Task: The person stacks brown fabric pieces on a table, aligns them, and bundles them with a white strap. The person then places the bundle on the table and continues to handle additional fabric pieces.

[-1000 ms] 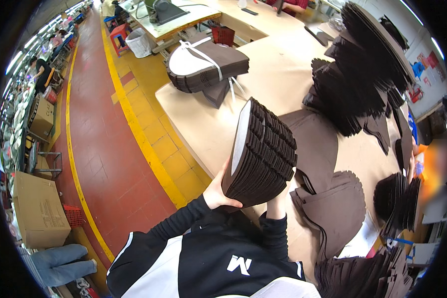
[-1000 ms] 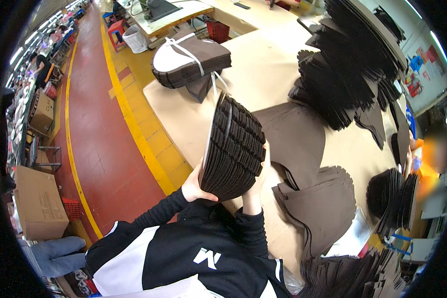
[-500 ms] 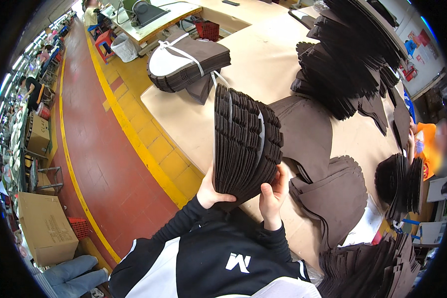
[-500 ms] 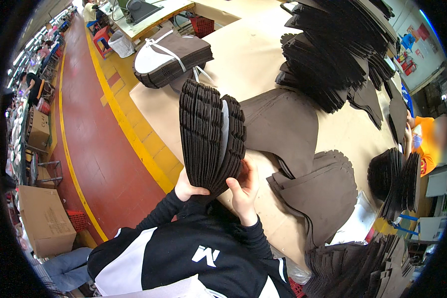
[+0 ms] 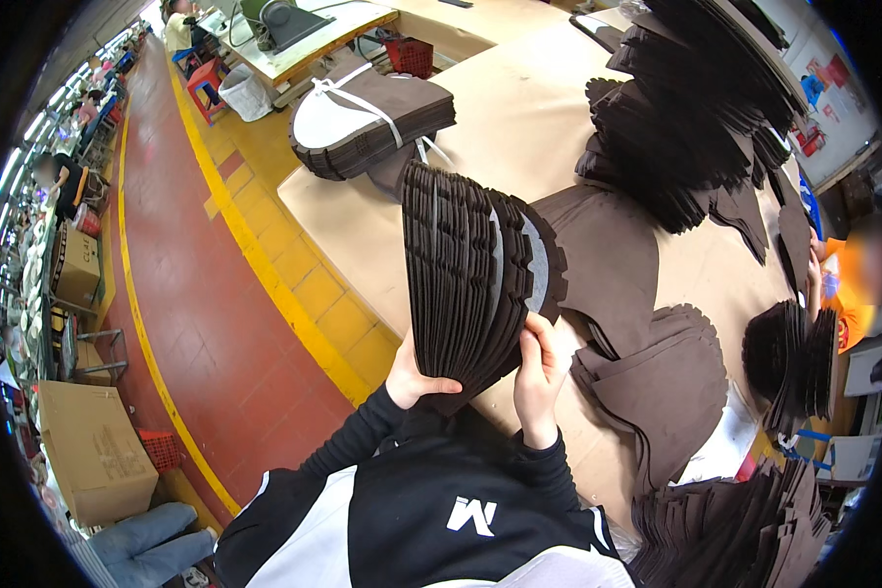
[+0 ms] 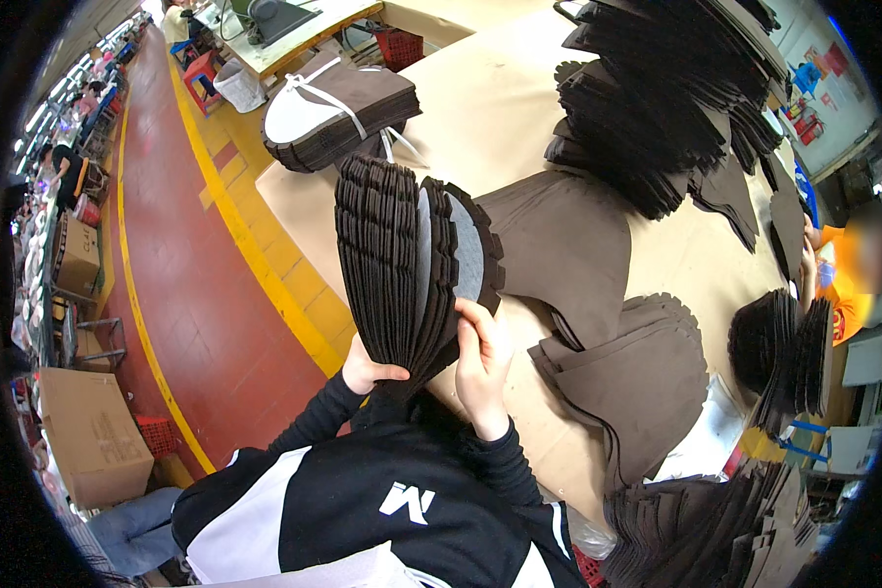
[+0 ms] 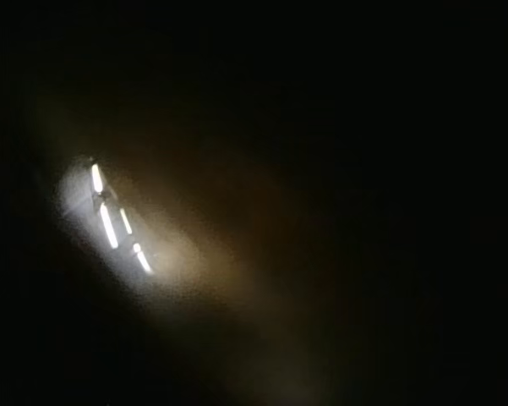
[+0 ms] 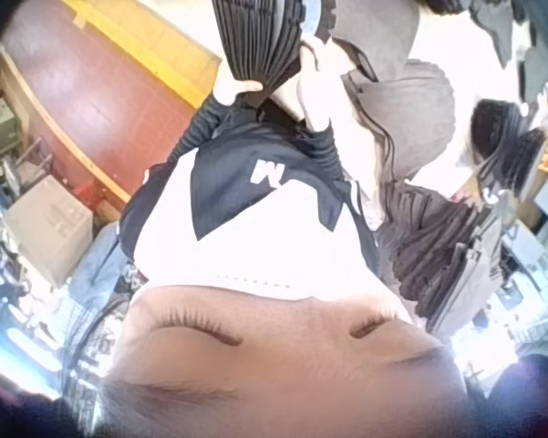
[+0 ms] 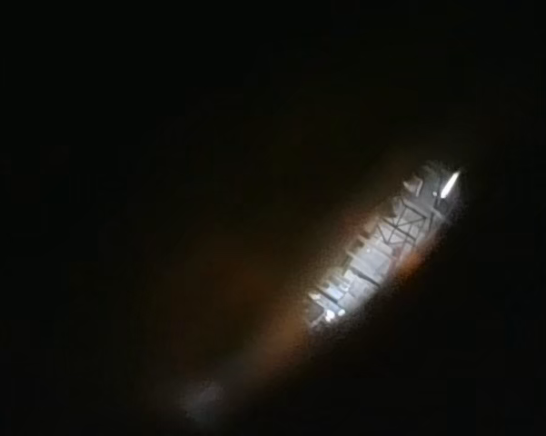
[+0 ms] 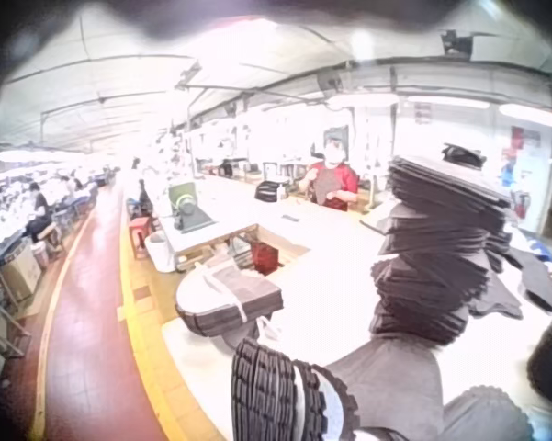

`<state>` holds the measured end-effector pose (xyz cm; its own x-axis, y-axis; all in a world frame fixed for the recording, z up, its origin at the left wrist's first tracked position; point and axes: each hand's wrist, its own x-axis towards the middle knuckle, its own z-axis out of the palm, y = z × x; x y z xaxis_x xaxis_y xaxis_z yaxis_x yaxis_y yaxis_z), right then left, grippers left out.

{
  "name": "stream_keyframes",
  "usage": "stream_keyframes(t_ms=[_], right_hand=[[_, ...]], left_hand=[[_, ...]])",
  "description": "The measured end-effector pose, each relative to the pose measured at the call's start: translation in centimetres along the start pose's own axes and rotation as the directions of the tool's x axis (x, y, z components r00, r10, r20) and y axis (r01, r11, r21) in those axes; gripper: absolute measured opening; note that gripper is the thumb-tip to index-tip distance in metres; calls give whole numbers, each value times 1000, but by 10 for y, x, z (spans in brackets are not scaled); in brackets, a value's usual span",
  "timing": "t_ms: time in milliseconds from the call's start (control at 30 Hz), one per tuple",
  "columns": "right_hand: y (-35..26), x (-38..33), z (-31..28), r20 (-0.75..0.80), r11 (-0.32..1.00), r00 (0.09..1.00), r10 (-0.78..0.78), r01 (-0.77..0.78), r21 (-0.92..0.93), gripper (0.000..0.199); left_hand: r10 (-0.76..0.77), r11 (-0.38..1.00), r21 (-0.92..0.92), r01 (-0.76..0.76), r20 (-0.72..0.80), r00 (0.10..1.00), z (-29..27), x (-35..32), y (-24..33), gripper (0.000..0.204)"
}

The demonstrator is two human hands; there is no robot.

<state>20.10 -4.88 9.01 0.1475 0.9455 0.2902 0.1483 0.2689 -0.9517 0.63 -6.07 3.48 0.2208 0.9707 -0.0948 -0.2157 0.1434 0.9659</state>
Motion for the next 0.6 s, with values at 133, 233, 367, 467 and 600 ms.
stream_keyframes(t_ms=[133, 233, 367, 467, 600], right_hand=[[-9, -2, 3, 63, 998, 996, -55, 54, 21, 19], [-18, -2, 4, 70, 1000, 997, -10, 11, -10, 18], [-6, -3, 5, 80, 998, 996, 32, -36, 55, 15], [-3, -2, 8, 65, 996, 998, 5, -11, 90, 13], [3, -1, 7, 56, 994, 998, -42, 36, 102, 24]], left_hand=[[-29, 999, -40, 30, 22, 999, -2, 0, 1, 104], [-20, 997, -70, 20, 0, 1000, 0, -2, 0, 103], [12, 999, -44, -13, -19, 1000, -2, -3, -4, 102], [12, 1000, -25, -12, -12, 1000, -3, -2, -1, 102], [24, 998, -59, -26, -25, 999, -3, -3, -3, 104]])
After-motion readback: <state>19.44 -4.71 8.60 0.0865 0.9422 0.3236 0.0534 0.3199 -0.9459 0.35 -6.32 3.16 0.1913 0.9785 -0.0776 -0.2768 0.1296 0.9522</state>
